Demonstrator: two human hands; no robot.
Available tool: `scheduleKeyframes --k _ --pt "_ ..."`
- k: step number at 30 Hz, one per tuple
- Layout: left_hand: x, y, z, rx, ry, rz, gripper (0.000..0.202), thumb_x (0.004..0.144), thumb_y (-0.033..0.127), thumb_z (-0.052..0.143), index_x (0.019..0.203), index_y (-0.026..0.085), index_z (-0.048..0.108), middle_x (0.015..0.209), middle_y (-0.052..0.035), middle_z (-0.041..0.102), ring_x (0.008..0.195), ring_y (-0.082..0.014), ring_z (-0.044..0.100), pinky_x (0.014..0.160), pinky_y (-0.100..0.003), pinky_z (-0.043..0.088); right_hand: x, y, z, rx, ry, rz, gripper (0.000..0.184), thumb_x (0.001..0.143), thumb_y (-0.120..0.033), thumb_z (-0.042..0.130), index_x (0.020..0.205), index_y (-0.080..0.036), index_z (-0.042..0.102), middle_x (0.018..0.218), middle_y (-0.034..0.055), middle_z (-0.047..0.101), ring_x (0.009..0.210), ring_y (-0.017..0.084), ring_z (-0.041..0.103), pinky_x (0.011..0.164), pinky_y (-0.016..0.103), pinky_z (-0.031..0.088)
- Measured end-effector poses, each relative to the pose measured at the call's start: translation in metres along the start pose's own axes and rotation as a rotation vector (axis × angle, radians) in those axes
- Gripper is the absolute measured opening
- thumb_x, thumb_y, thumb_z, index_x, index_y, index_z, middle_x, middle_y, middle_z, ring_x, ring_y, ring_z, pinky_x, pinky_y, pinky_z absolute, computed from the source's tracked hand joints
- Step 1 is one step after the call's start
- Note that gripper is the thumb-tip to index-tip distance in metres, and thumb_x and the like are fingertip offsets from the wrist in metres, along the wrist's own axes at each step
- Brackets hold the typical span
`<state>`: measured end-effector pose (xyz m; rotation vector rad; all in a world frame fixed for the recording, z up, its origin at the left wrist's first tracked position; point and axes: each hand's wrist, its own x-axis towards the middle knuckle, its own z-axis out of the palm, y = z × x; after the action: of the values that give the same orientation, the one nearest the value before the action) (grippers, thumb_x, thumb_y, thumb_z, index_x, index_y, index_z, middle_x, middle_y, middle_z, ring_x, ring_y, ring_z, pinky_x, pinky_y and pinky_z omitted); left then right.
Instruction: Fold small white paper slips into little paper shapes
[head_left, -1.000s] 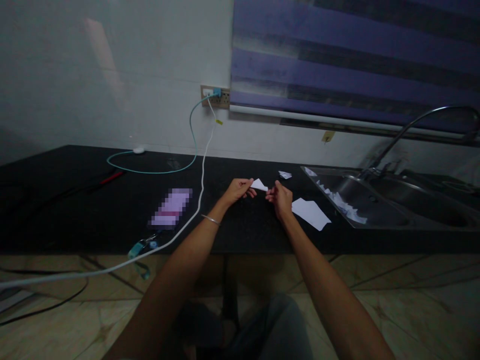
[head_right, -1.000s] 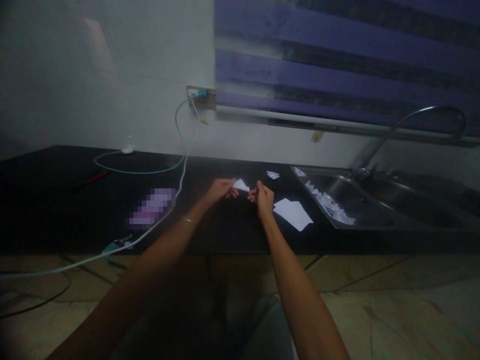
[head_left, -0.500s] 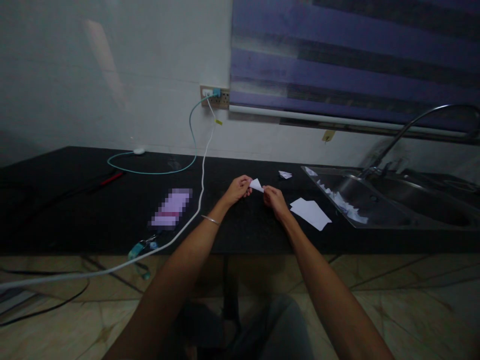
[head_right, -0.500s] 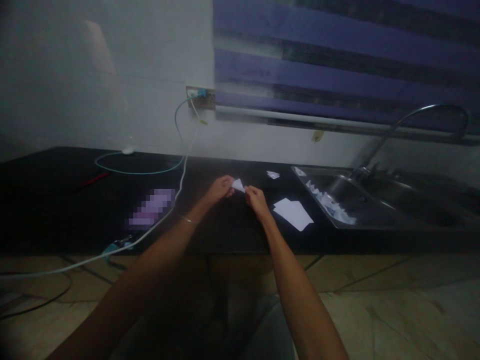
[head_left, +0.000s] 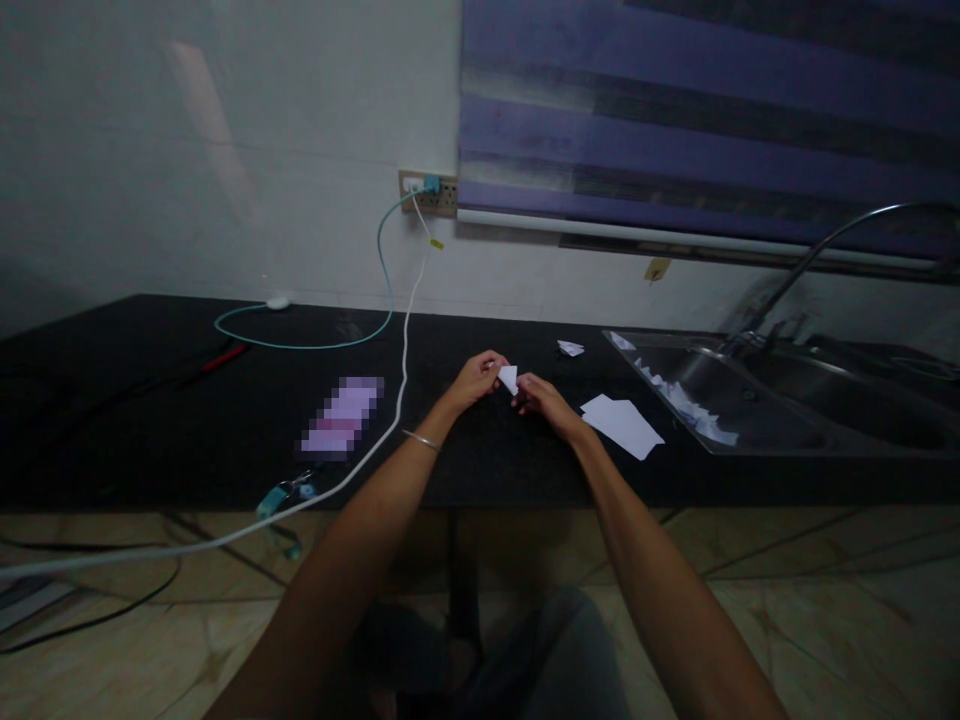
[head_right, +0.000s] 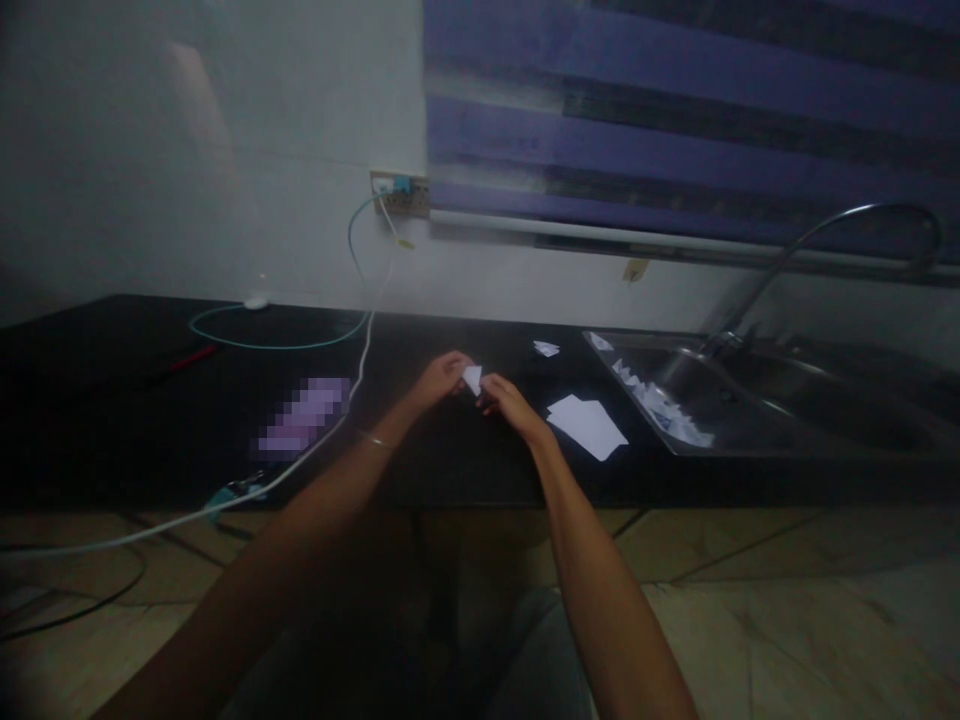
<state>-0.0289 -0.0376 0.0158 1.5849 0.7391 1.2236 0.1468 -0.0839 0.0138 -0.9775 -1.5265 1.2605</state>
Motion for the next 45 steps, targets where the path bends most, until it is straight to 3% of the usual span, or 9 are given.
scheduleKeyframes --k 4,12,17,19,21,26,31,37,45 --pt "0.001 0.002 0.0 0.026 0.062 0.033 0.03 0.082 0.042 0.068 0.084 0.013 0.061 0.061 0.0029 0.054 0.047 -0.0055 0.046 0.044 -0.017 0.034 -0.002 -0.001 0.001 -0.157 -0.068 -0.05 0.027 0.079 -0.044 0.064 0.076 -0.017 0.062 0.066 -0.0008 0.06 0.062 0.012 0.056 0.056 0.022 0.041" --pt "-0.005 0.006 0.001 -0.025 0.0 -0.143 0.034 0.083 0.047 0.066 0.092 0.015 0.058 0.052 0.0071 0.047 0.04 -0.0046 0.04 0.04 -0.016 0.026 0.0 0.008 0.002 -0.377 0.108 -0.131 0.024 0.084 -0.041 0.057 0.082 -0.018 0.062 0.065 -0.0007 0.058 0.056 0.014 0.054 0.055 0.026 0.043" --pt "-0.006 0.01 0.001 -0.061 -0.064 -0.186 0.036 0.08 0.046 0.071 0.089 0.014 0.056 0.049 0.0077 0.046 0.037 -0.0038 0.036 0.038 -0.017 0.022 -0.005 0.004 0.005 -0.599 0.167 -0.328 0.025 0.088 -0.039 0.054 0.084 -0.017 0.066 0.078 0.0042 0.064 0.072 0.017 0.057 0.068 0.029 0.045" --pt "-0.006 0.01 -0.001 -0.095 -0.103 -0.187 0.036 0.078 0.045 0.072 0.087 0.014 0.056 0.049 0.0072 0.048 0.037 -0.0035 0.036 0.038 -0.018 0.02 -0.004 0.004 0.005 -0.548 0.145 -0.32 0.025 0.087 -0.04 0.055 0.086 -0.018 0.066 0.08 0.0042 0.064 0.073 0.017 0.058 0.067 0.029 0.046" --pt "-0.007 0.011 -0.004 -0.141 -0.127 -0.204 0.035 0.076 0.043 0.073 0.086 0.014 0.056 0.052 0.0057 0.051 0.038 -0.0036 0.038 0.038 -0.018 0.02 -0.002 0.005 0.003 -0.395 0.097 -0.22 0.028 0.087 -0.043 0.053 0.087 -0.018 0.065 0.077 0.0033 0.062 0.067 0.016 0.057 0.06 0.027 0.045" --pt "-0.009 0.013 -0.006 -0.198 -0.124 -0.285 0.035 0.068 0.035 0.076 0.09 0.014 0.058 0.064 0.0025 0.059 0.051 -0.0056 0.051 0.047 -0.016 0.032 0.002 0.004 -0.001 -0.121 0.032 -0.055 0.025 0.082 -0.041 0.054 0.079 -0.018 0.064 0.073 0.0024 0.062 0.06 0.013 0.055 0.051 0.023 0.042" --pt "-0.009 0.012 -0.008 -0.198 -0.134 -0.307 0.036 0.065 0.03 0.077 0.091 0.015 0.058 0.072 0.0003 0.062 0.057 -0.0069 0.055 0.053 -0.018 0.038 -0.001 0.001 -0.002 -0.069 0.052 -0.011 0.023 0.078 -0.04 0.063 0.079 -0.017 0.067 0.073 0.0022 0.064 0.062 0.012 0.056 0.054 0.022 0.041" --pt "-0.007 0.009 -0.009 -0.195 -0.185 -0.246 0.032 0.065 0.03 0.074 0.086 0.013 0.057 0.064 0.0006 0.058 0.049 -0.0065 0.051 0.045 -0.018 0.026 0.0 0.002 -0.005 0.029 0.014 0.038 0.024 0.077 -0.039 0.064 0.076 -0.016 0.07 0.076 0.005 0.068 0.065 0.013 0.059 0.058 0.023 0.042" --pt "-0.009 0.013 -0.008 -0.204 -0.163 -0.258 0.033 0.062 0.028 0.074 0.086 0.014 0.056 0.066 0.0005 0.06 0.05 -0.007 0.054 0.046 -0.018 0.028 -0.003 -0.002 -0.005 -0.036 -0.012 0.001 0.021 0.074 -0.037 0.071 0.078 -0.017 0.073 0.075 0.0024 0.068 0.066 0.012 0.057 0.06 0.023 0.04"
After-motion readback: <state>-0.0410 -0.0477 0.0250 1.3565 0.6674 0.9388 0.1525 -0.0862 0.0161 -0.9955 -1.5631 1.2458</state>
